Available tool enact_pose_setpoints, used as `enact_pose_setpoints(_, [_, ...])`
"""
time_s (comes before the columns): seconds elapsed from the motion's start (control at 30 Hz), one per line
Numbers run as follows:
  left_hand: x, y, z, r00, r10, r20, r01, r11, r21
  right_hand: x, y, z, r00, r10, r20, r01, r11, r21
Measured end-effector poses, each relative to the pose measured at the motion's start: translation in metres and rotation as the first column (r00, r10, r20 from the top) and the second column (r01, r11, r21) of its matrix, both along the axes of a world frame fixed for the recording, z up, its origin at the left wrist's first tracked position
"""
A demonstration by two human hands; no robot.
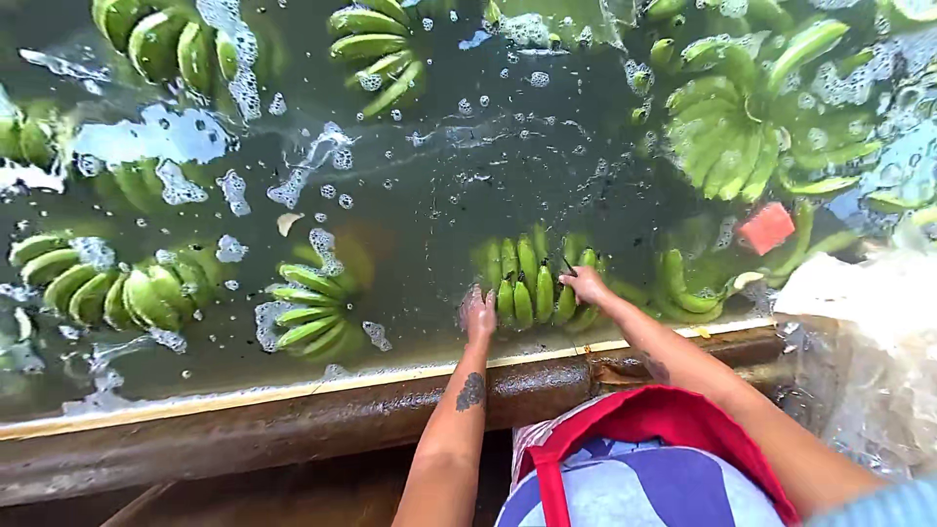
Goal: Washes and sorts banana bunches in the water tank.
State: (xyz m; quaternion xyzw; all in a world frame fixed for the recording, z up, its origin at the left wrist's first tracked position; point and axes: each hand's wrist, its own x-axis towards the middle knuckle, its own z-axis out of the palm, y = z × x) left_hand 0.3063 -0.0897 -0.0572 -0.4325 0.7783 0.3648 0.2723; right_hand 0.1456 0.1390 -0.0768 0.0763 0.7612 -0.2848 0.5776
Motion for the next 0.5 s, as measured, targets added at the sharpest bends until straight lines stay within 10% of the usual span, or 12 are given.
enact_pose_setpoints(0.23, [-0.023, 0.004, 0.003, 0.995, -0.09, -0.039, 0.093, 0.994, 0.06, -0.03, -0.031, 0.02, 0.937, 0.234, -0.258, -0.222, 0.972, 0.074])
enact_pose_setpoints(0.5, [0.025, -0.006, 0.003, 0.987, 0.054, -0.151, -0.02, 0.975, 0.22, -0.06, -0.027, -0.014, 0.994, 0.1, -0.049, -0.086, 0.969, 0.232])
